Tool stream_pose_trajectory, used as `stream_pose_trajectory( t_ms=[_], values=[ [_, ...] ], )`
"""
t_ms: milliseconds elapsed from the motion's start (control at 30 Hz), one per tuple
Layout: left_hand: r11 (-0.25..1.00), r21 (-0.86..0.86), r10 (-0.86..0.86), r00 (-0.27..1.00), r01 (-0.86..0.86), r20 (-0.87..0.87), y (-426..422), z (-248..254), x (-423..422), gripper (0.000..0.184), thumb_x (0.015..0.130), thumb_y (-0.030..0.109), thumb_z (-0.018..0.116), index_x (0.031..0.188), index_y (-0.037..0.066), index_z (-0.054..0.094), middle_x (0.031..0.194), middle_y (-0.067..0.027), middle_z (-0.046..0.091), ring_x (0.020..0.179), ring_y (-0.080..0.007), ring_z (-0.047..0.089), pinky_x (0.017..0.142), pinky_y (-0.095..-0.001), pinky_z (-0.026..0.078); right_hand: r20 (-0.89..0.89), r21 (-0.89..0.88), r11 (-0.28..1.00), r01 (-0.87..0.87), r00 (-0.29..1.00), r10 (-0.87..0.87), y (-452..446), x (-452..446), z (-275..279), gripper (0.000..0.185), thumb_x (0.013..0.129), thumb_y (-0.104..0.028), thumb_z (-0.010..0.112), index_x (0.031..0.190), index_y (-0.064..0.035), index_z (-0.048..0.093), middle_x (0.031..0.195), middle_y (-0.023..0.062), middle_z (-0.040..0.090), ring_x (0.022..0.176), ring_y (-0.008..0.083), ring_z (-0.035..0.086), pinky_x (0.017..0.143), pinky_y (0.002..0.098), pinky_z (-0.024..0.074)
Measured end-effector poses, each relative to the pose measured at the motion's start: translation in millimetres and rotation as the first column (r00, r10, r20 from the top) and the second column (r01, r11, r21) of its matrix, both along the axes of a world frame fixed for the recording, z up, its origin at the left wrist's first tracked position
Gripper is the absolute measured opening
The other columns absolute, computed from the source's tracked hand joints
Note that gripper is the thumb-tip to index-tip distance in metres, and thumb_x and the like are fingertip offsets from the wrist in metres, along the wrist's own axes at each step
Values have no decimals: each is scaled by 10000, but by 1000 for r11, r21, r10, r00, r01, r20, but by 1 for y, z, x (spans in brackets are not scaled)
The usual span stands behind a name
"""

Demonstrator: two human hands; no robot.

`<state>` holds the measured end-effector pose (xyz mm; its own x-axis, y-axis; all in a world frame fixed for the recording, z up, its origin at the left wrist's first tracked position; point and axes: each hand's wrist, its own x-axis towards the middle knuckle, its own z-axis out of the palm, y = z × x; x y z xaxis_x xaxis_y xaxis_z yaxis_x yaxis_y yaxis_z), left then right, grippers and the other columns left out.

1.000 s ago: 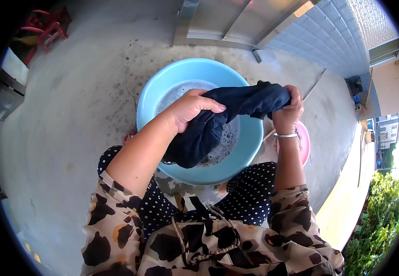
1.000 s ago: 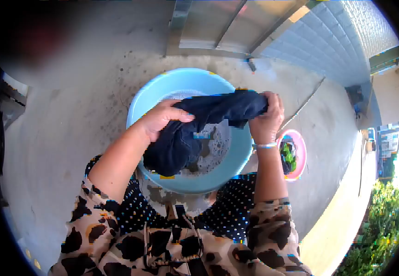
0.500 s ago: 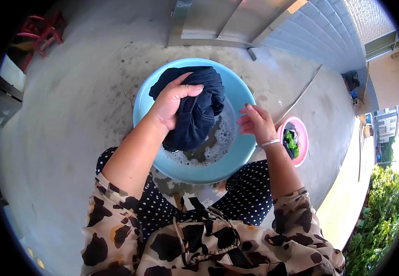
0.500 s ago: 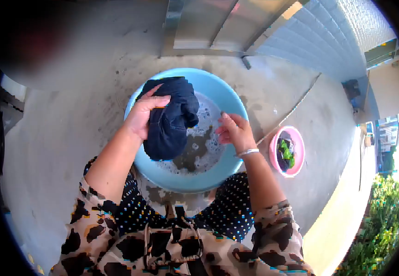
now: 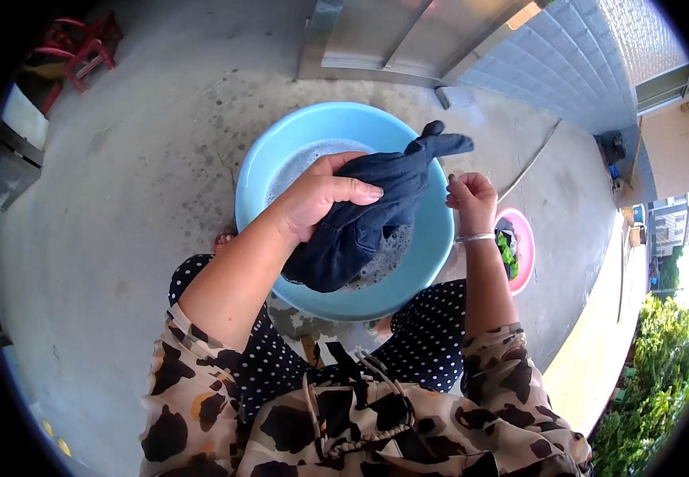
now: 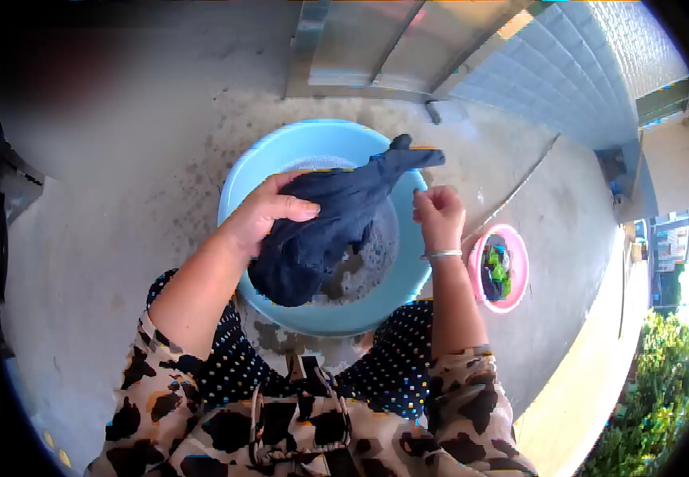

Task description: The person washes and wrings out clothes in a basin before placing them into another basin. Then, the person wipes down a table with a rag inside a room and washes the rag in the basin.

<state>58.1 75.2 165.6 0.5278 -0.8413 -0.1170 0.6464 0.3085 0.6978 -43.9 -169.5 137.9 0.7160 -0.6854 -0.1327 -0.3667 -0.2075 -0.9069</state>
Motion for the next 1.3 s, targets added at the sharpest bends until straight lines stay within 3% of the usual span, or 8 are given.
stream_pose_trajectory(
  t_ms=[167, 300, 500, 633, 833, 1033, 1200, 1300],
  values=[
    [987, 47, -158, 983, 154, 99, 5, 5, -2, 475, 663, 70, 614, 1116, -26, 513, 990, -94, 596, 913, -159, 572, 855, -284, 433, 509, 50, 828, -559, 727, 460, 25, -5, 22, 763, 775, -432, 591, 1331, -26, 260, 1265, 156, 415, 1168, 217, 383, 1010, 360, 240],
    [982, -185, -29, 933, -41, -358, 0, -3, 7, 370, 768, 258, 528, 1036, 5, 547, 968, -133, 605, 857, -247, 596, 810, -362, 467, 431, 179, 704, -687, 698, 572, 104, 0, 2, 1179, 538, -573, 738, 1363, -3, 118, 1334, 102, 292, 1235, 230, 279, 1029, 329, 183],
    [970, -135, 108, 854, -202, -508, -10, -14, 21, 360, 813, 341, 496, 964, 24, 578, 924, -109, 622, 811, -236, 604, 780, -348, 478, 457, 303, 660, -687, 712, 532, 115, 7, -25, 1099, 529, -379, 821, 1335, 13, 185, 1319, 90, 337, 1211, 187, 329, 1015, 313, 238],
    [947, -171, 178, 887, -272, -426, -35, -22, 18, 260, 826, 258, 531, 964, 41, 572, 942, -76, 607, 843, -193, 585, 778, -330, 465, 422, 604, 660, -447, 882, 211, 121, 10, -49, 683, 628, -98, 715, 1217, 11, 387, 1108, 87, 534, 998, 205, 526, 908, 329, 391],
    [962, 90, 235, 948, -259, 215, -14, -7, 31, 327, 843, 262, 534, 1063, 20, 515, 990, -75, 573, 924, -174, 545, 825, -303, 416, 614, 679, 492, -545, 789, 27, 62, -3, -43, 561, 759, -250, 600, 1221, -12, 387, 1129, 108, 531, 1014, 254, 529, 904, 379, 414],
    [987, 157, -121, 776, 28, 619, -40, -53, -35, 1276, 501, 580, 758, 1368, 9, 15, 1348, -237, 214, 1249, -270, 272, 1016, -359, 248, 468, 684, 624, -377, 883, 20, 47, -18, -35, 546, 803, -300, 535, 1241, -20, 369, 1165, 104, 506, 1049, 240, 505, 928, 377, 389],
    [940, 286, -254, 938, 183, 235, -42, -54, -72, 742, 647, 230, 720, 1260, 13, 362, 1168, -127, 495, 1064, -197, 484, 939, -336, 348, 189, 617, 766, -182, 979, 80, 52, -28, -41, 540, 839, -342, 481, 1258, -26, 353, 1195, 99, 486, 1077, 229, 485, 948, 376, 368],
    [911, 371, -244, 960, 179, 136, -45, -51, -63, 523, 644, 86, 653, 1133, 17, 480, 975, -87, 597, 913, -184, 564, 845, -323, 428, 408, 768, 549, -330, 913, -23, 52, -48, -28, 539, 861, -367, 448, 1268, -30, 344, 1213, 97, 474, 1095, 223, 473, 960, 375, 356]
  ],
)
